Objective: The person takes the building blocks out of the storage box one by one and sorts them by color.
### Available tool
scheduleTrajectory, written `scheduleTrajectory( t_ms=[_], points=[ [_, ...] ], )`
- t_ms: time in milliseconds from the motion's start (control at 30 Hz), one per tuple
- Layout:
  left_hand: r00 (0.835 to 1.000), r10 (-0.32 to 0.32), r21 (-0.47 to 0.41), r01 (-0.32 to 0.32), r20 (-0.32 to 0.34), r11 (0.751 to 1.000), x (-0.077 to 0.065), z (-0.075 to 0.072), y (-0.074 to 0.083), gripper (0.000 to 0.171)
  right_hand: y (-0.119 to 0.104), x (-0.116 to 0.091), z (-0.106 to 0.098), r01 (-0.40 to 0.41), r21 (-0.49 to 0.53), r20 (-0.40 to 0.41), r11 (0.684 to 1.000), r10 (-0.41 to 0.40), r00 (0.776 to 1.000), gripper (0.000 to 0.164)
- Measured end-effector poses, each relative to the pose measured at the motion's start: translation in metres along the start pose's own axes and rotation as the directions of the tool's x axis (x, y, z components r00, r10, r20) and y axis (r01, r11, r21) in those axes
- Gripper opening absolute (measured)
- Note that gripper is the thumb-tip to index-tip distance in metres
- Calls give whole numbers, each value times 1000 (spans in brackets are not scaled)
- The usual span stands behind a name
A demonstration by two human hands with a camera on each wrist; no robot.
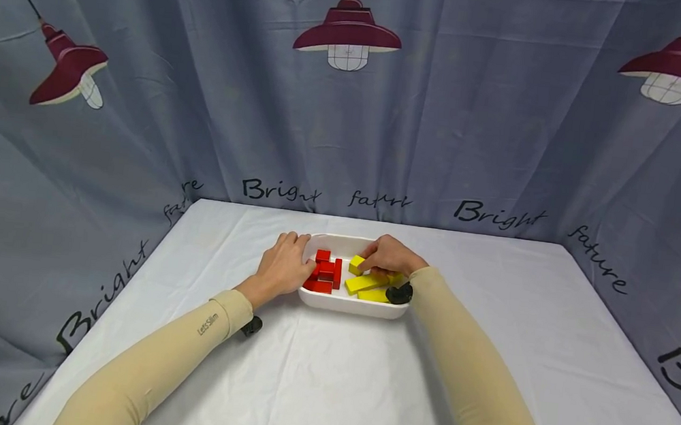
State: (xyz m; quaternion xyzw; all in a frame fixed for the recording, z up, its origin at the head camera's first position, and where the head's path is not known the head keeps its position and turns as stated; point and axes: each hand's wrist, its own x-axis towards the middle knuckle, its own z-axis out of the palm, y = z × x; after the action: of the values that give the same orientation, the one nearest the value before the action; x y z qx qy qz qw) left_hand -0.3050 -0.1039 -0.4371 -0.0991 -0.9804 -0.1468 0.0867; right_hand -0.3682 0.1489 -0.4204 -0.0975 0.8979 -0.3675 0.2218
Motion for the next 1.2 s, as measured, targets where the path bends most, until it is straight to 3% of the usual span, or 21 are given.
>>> scheduleTrajectory(
  t_ms=[433, 833, 1200],
  points=[
    [1000, -12, -5, 12, 6, 1000, 2, 2, 1, 59, -1, 0, -4, 9, -39, 33, 999, -7, 999, 31],
    [1000, -20, -19, 20, 16, 1000, -1, 4, 1, 61, -3, -2, -2, 8, -111, 7, 994, -8, 1000, 31],
    [1000, -21, -1, 21, 14, 1000, -1, 3, 0, 60, -10, -5, -10, 61, -136, 21, 989, -59, 998, 32]
  ],
)
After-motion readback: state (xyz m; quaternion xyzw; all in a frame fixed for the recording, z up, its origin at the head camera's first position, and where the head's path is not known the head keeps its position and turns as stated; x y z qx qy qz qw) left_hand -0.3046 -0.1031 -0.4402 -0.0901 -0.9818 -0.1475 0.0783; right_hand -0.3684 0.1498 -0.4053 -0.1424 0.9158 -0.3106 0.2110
